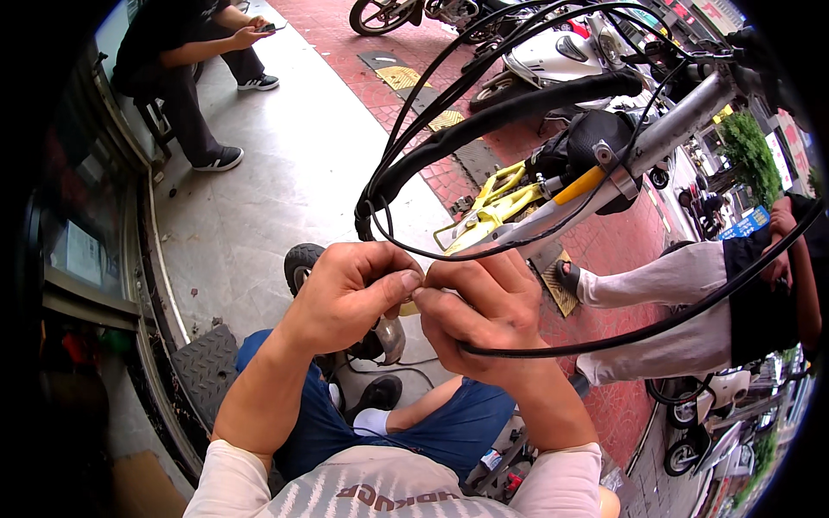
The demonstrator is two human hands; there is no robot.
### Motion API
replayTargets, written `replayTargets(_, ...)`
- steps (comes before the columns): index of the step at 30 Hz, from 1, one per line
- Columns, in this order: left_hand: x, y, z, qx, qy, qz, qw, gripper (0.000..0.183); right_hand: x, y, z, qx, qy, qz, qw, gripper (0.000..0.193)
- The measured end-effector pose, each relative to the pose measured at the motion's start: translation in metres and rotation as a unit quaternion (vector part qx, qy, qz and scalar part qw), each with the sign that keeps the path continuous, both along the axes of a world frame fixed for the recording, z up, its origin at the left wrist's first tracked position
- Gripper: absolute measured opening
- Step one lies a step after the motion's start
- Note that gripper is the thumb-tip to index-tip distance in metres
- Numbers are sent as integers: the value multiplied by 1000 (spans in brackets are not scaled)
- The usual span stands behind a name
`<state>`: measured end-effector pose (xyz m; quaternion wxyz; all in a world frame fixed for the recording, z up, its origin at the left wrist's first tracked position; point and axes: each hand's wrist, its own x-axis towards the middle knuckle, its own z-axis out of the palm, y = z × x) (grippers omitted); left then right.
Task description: The person splices wires on the front of a scooter using a cutting tool, wraps the connection with black electrical tape, and slides a black protective sleeve over the bundle of wires.
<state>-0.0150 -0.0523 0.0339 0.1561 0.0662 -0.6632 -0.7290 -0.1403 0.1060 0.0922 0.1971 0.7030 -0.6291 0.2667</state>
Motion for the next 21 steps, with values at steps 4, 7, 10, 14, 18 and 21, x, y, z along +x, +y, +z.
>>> replayTargets(4,-2,0,-1,-22,-9,-1,1000,18,1,-2,7,29,32,-12,999,23)
replayTargets(7,-1,4,-5,-63,21,28,997,17,-3,-2,6,44,37,-12,998,20)
replayTargets(10,2,12,-4,-128,84,85,985,16,-4,0,7,62,28,-18,998,18)
replayTargets(14,-2,21,-10,-221,142,153,953,16,-8,3,2,59,2,-26,998,15)
replayTargets(18,-10,22,-16,-353,194,206,892,19,-10,7,-7,42,-53,-24,997,17)
replayTargets(21,-14,27,-15,-426,176,235,856,21,-11,9,-13,33,-92,-20,995,18)
